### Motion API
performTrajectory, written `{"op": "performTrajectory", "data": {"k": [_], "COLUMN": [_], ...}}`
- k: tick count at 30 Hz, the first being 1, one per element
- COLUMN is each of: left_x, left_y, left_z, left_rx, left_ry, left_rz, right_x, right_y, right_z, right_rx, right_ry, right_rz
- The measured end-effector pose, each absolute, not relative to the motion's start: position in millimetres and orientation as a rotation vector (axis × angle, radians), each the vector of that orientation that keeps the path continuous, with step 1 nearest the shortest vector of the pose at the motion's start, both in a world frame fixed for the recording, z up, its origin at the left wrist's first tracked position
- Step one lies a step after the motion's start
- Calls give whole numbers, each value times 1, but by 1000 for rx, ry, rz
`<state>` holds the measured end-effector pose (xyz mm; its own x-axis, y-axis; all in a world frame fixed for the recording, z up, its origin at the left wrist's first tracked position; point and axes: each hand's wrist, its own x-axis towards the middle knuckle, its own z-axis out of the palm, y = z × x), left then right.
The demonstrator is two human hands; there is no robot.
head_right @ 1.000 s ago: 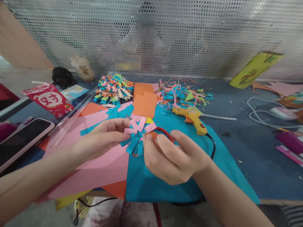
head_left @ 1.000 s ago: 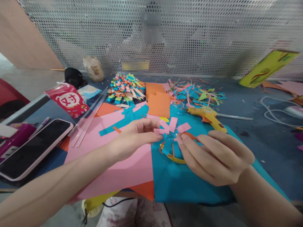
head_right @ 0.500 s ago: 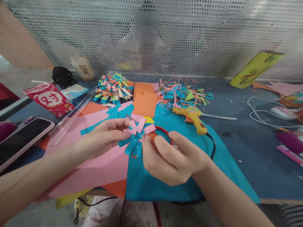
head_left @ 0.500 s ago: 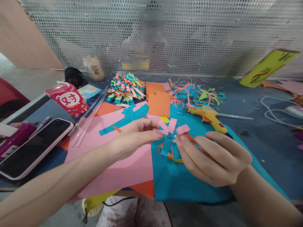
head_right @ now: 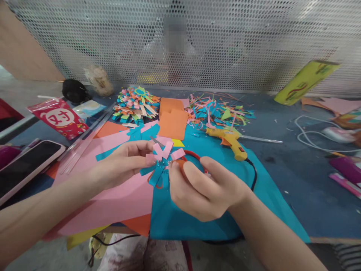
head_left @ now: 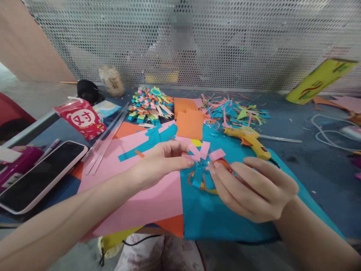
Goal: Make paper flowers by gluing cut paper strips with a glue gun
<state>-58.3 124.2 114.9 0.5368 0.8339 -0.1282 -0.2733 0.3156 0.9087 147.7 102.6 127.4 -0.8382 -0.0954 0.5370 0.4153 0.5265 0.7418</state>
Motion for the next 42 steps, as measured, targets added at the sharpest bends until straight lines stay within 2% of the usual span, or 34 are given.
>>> {"op": "performTrajectory", "data": {"k": [37, 40, 42], "left_x": [-58, -59, -62], "left_y": [126, 132, 139], "left_z": [118, 121, 123], "left_rx": [978, 905, 871], "left_ry": [835, 935, 973], "left_rz": [790, 936, 1122], "right_x": [146, 147, 148], "right_y": [105, 110, 115], "right_z": [129, 125, 120], "right_rx": [-220, -304, -443], "right_ry": [-2255, -2225, -2210], "right_rz": [-1290, -1185, -986]}}
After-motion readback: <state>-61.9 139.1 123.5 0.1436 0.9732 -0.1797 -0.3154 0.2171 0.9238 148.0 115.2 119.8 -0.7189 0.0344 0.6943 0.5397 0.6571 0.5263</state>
